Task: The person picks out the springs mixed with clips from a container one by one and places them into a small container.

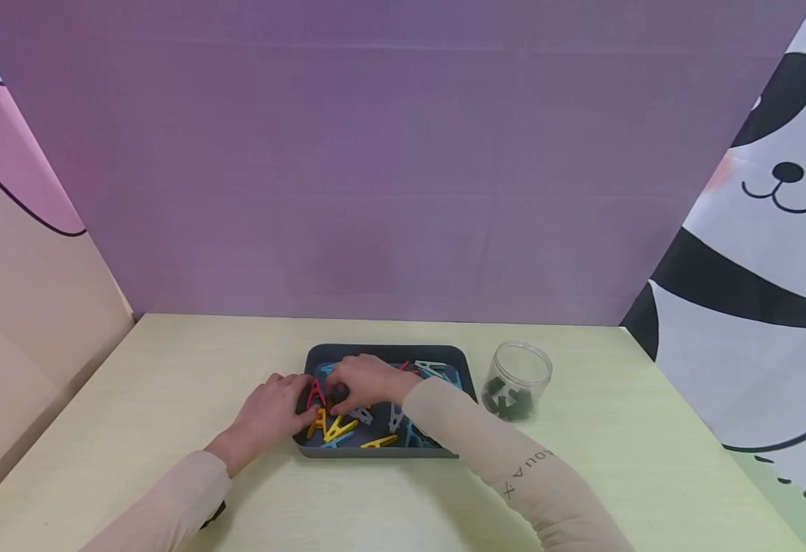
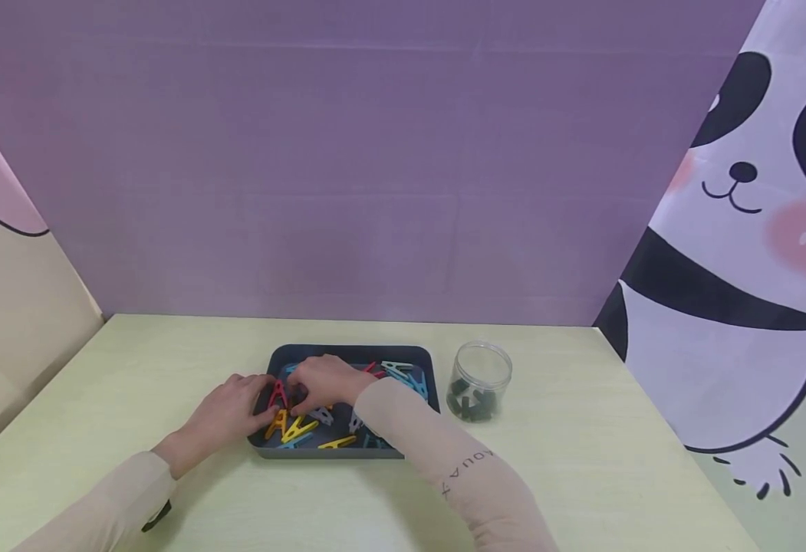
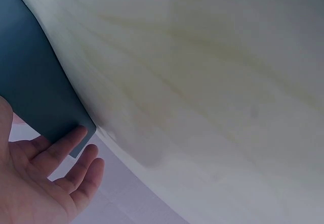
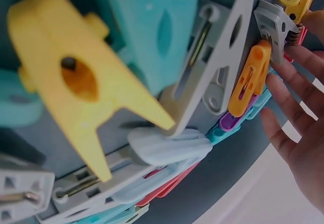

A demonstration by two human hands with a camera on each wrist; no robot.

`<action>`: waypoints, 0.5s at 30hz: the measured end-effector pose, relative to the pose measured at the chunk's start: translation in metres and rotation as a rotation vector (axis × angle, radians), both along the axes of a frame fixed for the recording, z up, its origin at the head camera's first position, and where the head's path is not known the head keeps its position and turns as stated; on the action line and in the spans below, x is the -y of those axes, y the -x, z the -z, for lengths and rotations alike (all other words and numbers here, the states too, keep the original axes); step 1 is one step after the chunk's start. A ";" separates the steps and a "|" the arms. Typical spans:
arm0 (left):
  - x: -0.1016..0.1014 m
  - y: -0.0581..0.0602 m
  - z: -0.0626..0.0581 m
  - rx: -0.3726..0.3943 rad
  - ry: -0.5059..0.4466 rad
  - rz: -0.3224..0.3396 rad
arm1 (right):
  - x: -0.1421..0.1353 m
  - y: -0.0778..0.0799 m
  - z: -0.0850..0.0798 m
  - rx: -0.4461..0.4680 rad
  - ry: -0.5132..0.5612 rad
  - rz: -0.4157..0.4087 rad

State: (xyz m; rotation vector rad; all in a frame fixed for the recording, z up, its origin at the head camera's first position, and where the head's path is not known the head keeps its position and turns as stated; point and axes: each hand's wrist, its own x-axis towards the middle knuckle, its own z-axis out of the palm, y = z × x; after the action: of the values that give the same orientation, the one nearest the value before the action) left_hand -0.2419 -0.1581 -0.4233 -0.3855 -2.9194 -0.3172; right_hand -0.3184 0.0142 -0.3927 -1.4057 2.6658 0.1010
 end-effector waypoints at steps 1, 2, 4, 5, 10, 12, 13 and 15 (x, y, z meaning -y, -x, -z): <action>0.000 0.000 0.000 -0.001 0.000 0.000 | 0.000 -0.001 0.000 0.002 -0.001 0.000; 0.000 0.000 0.000 -0.002 -0.001 0.000 | 0.000 -0.001 -0.001 0.002 -0.001 0.000; 0.000 -0.001 0.000 -0.003 -0.005 -0.001 | 0.000 -0.001 -0.002 0.002 -0.002 -0.001; 0.000 -0.001 0.000 -0.001 -0.007 -0.002 | 0.000 -0.002 -0.002 0.001 -0.002 -0.002; -0.001 0.000 -0.001 0.010 -0.008 -0.005 | 0.000 -0.001 -0.002 -0.016 -0.002 -0.002; -0.001 0.000 -0.002 0.011 -0.006 -0.005 | 0.000 0.000 -0.003 -0.026 -0.001 -0.006; -0.001 -0.001 -0.002 0.009 -0.005 -0.004 | -0.001 0.000 -0.003 -0.031 0.000 -0.008; -0.001 -0.001 -0.002 0.005 -0.006 -0.002 | -0.002 0.001 -0.004 -0.038 0.005 -0.013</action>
State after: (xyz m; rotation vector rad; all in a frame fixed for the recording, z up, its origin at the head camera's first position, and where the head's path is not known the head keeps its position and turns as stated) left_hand -0.2411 -0.1576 -0.4213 -0.3815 -2.9229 -0.3272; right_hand -0.3191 0.0159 -0.3890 -1.4369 2.6889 0.1240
